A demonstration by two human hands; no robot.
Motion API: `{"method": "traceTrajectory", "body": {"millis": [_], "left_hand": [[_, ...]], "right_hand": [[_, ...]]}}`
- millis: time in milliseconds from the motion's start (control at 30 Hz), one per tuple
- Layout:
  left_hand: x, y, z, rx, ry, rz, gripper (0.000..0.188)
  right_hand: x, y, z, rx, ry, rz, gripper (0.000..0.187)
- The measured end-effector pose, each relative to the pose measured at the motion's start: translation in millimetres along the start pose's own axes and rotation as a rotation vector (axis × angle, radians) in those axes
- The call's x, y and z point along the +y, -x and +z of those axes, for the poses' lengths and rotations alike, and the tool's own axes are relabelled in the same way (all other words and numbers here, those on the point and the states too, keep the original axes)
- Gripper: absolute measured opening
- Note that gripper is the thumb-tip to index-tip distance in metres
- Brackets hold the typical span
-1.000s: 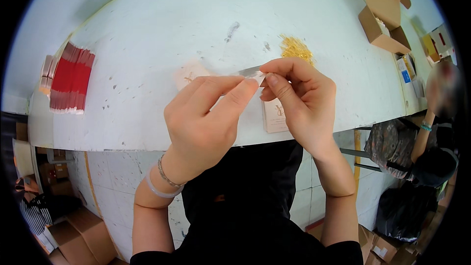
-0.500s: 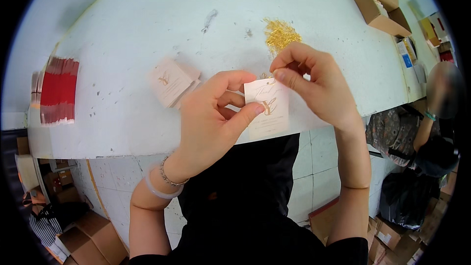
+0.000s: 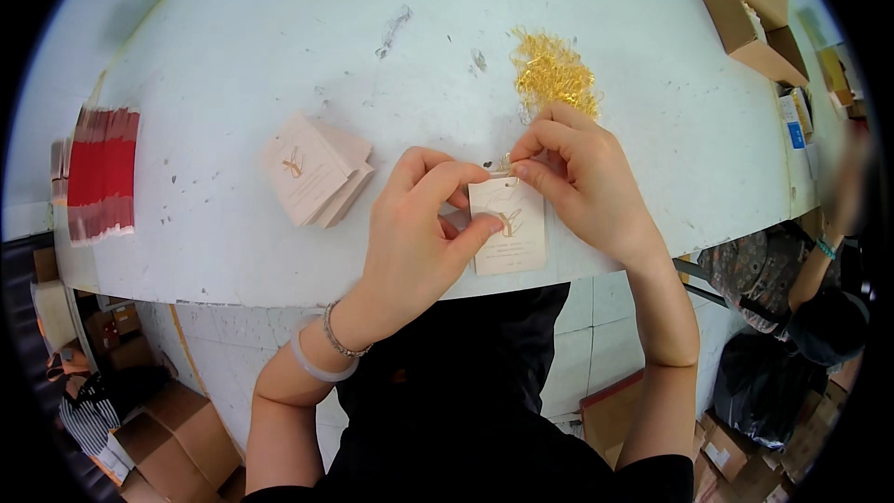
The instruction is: The person assembles small cards by inserting gold pins into pre-punched holes. They repeatedly pick up a card, insert a pin, and place the finished card into a cardboard box.
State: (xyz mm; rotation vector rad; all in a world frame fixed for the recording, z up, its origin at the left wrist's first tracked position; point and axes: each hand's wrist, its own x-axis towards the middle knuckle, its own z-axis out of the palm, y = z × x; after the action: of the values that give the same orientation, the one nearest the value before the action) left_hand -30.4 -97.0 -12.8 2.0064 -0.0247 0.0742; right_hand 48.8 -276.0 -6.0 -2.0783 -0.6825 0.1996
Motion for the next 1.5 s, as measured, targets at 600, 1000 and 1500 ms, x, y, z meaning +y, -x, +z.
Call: {"method": "traceTrajectory", "body": {"millis": [600, 1000, 1500], "left_hand": [[0.0, -2.1, -1.1, -0.007, -0.140, 0.031, 0.038], [-4.9, 2.3, -2.8, 0.052, -0.053, 0.091, 0.040], [15.2, 13.2, -63.5, 0.309, 0.029, 0.325, 0.005]], "right_hand": [[2.6, -28.7, -12.2, 0.209, 0.333, -0.065, 0.005], [11.0, -49.2, -14.8, 0.171, 0.405, 0.057, 0.004], [-100.7, -28.7, 8.7, -0.217, -0.463, 0.195, 0.012]]}}
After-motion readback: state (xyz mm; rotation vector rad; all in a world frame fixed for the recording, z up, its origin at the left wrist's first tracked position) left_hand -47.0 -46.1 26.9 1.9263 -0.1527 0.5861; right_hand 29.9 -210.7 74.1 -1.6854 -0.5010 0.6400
